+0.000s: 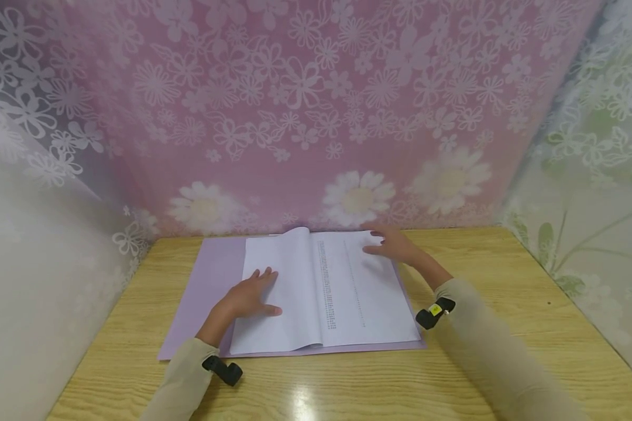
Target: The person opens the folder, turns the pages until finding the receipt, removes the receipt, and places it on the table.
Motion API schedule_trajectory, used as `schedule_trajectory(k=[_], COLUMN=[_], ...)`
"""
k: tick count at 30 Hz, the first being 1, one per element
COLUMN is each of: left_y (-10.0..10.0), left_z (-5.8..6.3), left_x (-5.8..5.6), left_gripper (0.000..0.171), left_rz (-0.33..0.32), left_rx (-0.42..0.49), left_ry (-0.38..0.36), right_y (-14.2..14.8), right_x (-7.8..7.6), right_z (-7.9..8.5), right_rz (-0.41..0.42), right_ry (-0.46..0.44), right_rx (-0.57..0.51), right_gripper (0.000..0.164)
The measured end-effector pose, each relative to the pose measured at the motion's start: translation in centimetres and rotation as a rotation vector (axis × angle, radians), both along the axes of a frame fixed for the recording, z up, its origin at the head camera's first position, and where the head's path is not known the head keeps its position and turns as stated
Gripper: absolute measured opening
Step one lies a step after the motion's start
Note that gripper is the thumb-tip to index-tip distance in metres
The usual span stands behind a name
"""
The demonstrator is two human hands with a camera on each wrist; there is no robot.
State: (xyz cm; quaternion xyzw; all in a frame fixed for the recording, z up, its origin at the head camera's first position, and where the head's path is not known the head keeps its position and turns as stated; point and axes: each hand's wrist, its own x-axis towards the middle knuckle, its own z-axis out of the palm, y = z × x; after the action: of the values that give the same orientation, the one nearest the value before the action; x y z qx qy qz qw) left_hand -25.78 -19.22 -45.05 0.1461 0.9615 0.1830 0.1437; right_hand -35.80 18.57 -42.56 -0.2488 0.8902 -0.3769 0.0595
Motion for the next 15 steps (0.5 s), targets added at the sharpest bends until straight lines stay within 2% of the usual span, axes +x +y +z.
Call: schedule_trajectory(k=[4,9,15], left_y=[0.0,-0.1,0.1], left_z=[0.0,0.1,0.3], left_x=[0.0,0.1,0.2], left_gripper=[0.096,0.095,0.095], left_rz=[0.001,0.0,0.006], left_rx=[0.003,0.007,0.014], left_ry=[0.002,-0.003,-0.013], right_y=[1.7,2.5,2.7], right_x=[-1.7,-2.9,-4.0], right_z=[-0.8,-1.6,-2.7], right_rz=[-0.041,-0.066,-0.062], right_ry=[-0.028,-0.069,-0.043], right_rx=[0.001,0.014,0.012], right_gripper=[0.061,0.063,0.063])
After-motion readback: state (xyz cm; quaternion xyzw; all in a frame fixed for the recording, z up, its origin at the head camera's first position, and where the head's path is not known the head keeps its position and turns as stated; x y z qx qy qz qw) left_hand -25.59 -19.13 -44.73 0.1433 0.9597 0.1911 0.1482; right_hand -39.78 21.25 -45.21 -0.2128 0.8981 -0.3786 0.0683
